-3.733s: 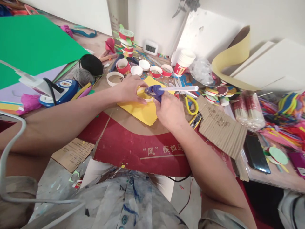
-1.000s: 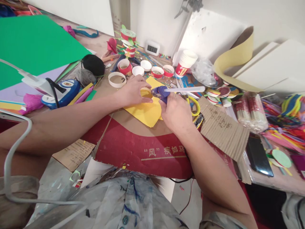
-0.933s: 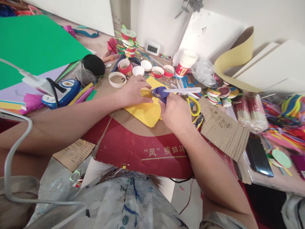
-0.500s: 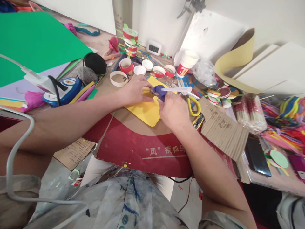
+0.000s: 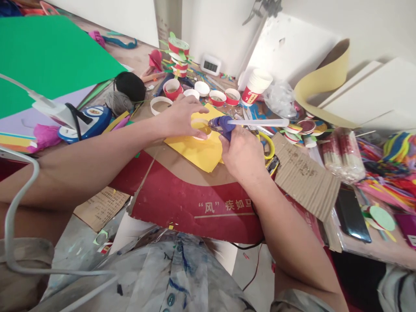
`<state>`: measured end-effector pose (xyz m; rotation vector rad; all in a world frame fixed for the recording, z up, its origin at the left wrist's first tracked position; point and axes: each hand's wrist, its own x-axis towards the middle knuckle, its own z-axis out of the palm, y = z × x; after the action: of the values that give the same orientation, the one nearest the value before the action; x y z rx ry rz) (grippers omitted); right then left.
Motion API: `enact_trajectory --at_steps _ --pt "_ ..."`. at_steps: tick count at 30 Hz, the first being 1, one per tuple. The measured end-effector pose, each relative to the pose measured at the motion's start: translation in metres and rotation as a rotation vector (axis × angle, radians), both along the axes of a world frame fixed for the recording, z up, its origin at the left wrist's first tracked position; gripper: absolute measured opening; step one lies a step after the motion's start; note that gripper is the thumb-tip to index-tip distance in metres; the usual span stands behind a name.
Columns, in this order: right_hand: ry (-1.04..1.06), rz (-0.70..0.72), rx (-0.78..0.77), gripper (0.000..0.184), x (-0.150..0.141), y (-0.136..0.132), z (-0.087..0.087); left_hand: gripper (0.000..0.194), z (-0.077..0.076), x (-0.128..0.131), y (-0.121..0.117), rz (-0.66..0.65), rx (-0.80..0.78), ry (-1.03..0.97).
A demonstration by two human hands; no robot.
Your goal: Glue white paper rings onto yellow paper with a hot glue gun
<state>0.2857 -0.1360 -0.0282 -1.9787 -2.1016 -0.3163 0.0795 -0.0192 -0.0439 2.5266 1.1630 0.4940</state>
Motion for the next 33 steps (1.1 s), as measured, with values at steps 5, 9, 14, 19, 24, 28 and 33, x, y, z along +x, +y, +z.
enact_trajectory --at_steps 5,9,14,19,24,28,33 --pt "0.001 0.010 -0.002 0.040 0.001 0.000 0.000 0.080 -0.002 -0.004 0.007 -0.030 -0.061 0.077" --pt "-0.008 -0.001 -0.020 0.040 0.000 0.000 -0.002 0.077 -0.006 0.000 0.002 -0.003 -0.049 0.079" --pt "-0.005 -0.019 -0.028 0.039 -0.005 0.005 -0.005 0.076 -0.010 0.002 0.001 0.003 -0.034 0.068" --pt "0.000 -0.023 -0.068 0.040 -0.012 0.010 -0.005 0.072 -0.015 0.005 0.005 0.001 0.004 0.066" --pt "0.015 0.029 -0.073 0.043 -0.017 0.014 -0.011 0.066 -0.023 0.007 0.012 0.002 0.046 0.020" --pt "0.018 0.068 -0.081 0.041 -0.016 0.016 -0.017 0.065 -0.026 0.007 0.014 -0.011 0.064 -0.015" --pt "0.034 0.097 -0.043 0.043 -0.013 0.016 -0.016 0.065 -0.028 0.007 0.016 0.006 0.048 -0.032"
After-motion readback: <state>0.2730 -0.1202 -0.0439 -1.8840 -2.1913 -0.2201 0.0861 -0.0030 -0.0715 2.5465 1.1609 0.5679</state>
